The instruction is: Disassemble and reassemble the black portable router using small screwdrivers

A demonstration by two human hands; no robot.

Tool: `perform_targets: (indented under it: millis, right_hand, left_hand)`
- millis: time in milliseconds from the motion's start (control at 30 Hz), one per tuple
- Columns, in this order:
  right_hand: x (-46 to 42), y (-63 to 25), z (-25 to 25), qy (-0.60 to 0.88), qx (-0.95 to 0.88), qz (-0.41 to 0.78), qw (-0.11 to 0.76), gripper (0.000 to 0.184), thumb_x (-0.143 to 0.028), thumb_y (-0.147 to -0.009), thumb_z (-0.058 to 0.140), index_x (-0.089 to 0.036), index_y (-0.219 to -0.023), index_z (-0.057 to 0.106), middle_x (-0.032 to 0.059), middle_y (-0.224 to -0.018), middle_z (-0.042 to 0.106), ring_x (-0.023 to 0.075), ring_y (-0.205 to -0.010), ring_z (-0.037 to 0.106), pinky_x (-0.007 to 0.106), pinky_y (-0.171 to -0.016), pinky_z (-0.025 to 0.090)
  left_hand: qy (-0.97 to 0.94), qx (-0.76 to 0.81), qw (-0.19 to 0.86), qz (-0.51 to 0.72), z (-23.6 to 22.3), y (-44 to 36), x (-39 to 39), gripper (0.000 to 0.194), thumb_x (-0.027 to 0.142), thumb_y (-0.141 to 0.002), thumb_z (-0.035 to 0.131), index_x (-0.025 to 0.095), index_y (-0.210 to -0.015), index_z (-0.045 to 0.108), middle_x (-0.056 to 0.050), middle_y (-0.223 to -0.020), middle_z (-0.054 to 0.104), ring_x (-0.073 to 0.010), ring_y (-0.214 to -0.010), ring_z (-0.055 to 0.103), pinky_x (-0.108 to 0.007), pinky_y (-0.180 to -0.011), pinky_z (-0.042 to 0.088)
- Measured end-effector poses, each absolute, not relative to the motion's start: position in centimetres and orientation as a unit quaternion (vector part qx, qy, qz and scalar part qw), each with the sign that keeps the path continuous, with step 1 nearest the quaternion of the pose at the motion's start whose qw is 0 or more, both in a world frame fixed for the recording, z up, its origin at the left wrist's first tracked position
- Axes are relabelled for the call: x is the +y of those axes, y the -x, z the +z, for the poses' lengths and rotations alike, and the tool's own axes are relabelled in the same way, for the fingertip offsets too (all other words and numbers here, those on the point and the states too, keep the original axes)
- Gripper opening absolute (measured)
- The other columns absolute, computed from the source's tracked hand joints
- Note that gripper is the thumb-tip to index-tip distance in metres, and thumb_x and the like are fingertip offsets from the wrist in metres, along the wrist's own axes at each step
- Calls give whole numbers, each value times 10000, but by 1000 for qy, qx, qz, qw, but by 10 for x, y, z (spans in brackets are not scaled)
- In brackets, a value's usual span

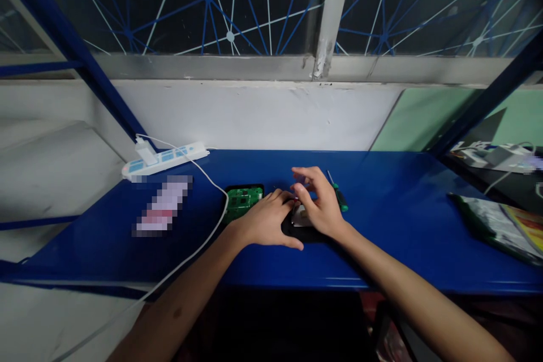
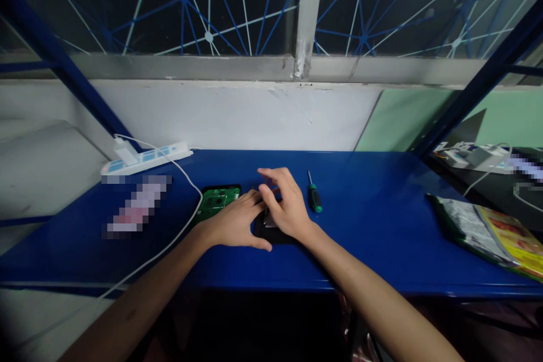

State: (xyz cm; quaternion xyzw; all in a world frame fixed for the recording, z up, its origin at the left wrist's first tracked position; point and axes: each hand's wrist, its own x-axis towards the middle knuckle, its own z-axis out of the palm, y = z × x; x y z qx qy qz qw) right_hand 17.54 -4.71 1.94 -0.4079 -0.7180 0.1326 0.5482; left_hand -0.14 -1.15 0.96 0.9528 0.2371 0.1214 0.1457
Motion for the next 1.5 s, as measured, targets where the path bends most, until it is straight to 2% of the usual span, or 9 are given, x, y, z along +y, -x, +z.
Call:
perform_targets:
  millis: [367, 633, 700, 800, 900, 1100, 1200, 1367, 1500]
  right_hand:
    - [-45, -175, 20, 413, -716, 100, 554, 289, -292, -979, 543, -303, -1266, 573, 73, -1076, 568, 212, -947, 602, 375, -736, 591]
    - [-43, -177, 21, 402, -695, 65, 592, 108, -279, -927, 644, -275, -1035, 646, 48, -973, 587, 186, -871, 628, 318, -649, 594]
    - [-43, -177, 21, 404, -690, 80, 596, 152, -269, -948, 611, -282, -1097, 634, 48, -990, 627, 182, -872, 655, 323, -670, 603]
    - [-46, -177, 21, 404, -689, 136, 586, 274, -251, -1011, 480, -289, -1272, 555, 61, -1134, 686, 181, -951, 699, 334, -743, 613]
    - [-48, -177, 22, 393, -705, 156, 570, 290, -247, -1038, 396, -278, -1275, 560, 73, -1223, 672, 186, -1012, 700, 365, -831, 598]
    - [-46, -177, 21, 402, -709, 84, 573, 242, -308, -941, 625, -273, -1180, 630, 70, -1032, 613, 202, -926, 650, 342, -695, 604]
    - [-46, -176, 20, 402, -702, 104, 579, 283, -256, -972, 573, -281, -1253, 587, 56, -1041, 666, 178, -887, 683, 326, -707, 605]
    - [-49, -176, 21, 383, -719, 132, 565, 300, -197, -1028, 414, -276, -1280, 555, 69, -1205, 677, 173, -989, 707, 361, -832, 592]
    - [-47, -178, 21, 388, -726, 76, 562, 245, -258, -970, 572, -256, -1212, 610, 91, -1126, 620, 200, -968, 665, 352, -737, 596]
  left_hand:
    - [-953, 236, 144, 123, 9, 2, -11, 928, 703, -670, 777, 216, -1403, 481, -153, -1439, 494, -404, -1319, 451, -542, -1096, 380]
    - [-953, 244, 134, 116, 10, 1, -12, 925, 733, -668, 757, 192, -1376, 507, -155, -1367, 544, -393, -1286, 473, -524, -1099, 380]
    - [-953, 246, 133, 115, 10, 2, -12, 911, 734, -666, 757, 179, -1352, 527, -157, -1342, 552, -384, -1261, 486, -512, -1095, 386]
    - [-952, 248, 134, 116, 10, 3, -12, 873, 726, -671, 759, 189, -1324, 543, -145, -1322, 555, -367, -1223, 504, -500, -1077, 404]
    - [-951, 247, 138, 123, 9, 2, -12, 867, 713, -670, 770, 204, -1331, 532, -139, -1325, 555, -368, -1222, 504, -510, -1074, 403]
    - [-955, 240, 134, 107, 12, 1, -12, 884, 710, -674, 770, 193, -1346, 518, -154, -1370, 536, -390, -1271, 478, -521, -1084, 393]
    - [-954, 246, 127, 112, 12, 2, -13, 895, 717, -666, 772, 166, -1329, 531, -167, -1349, 543, -386, -1256, 485, -510, -1090, 393]
    - [-952, 243, 138, 127, 9, 3, -12, 879, 705, -667, 783, 193, -1334, 527, -145, -1319, 559, -370, -1209, 512, -506, -1058, 417]
    - [-952, 244, 147, 116, 11, 2, -12, 913, 690, -670, 790, 199, -1378, 491, -156, -1375, 537, -396, -1257, 486, -533, -1062, 407]
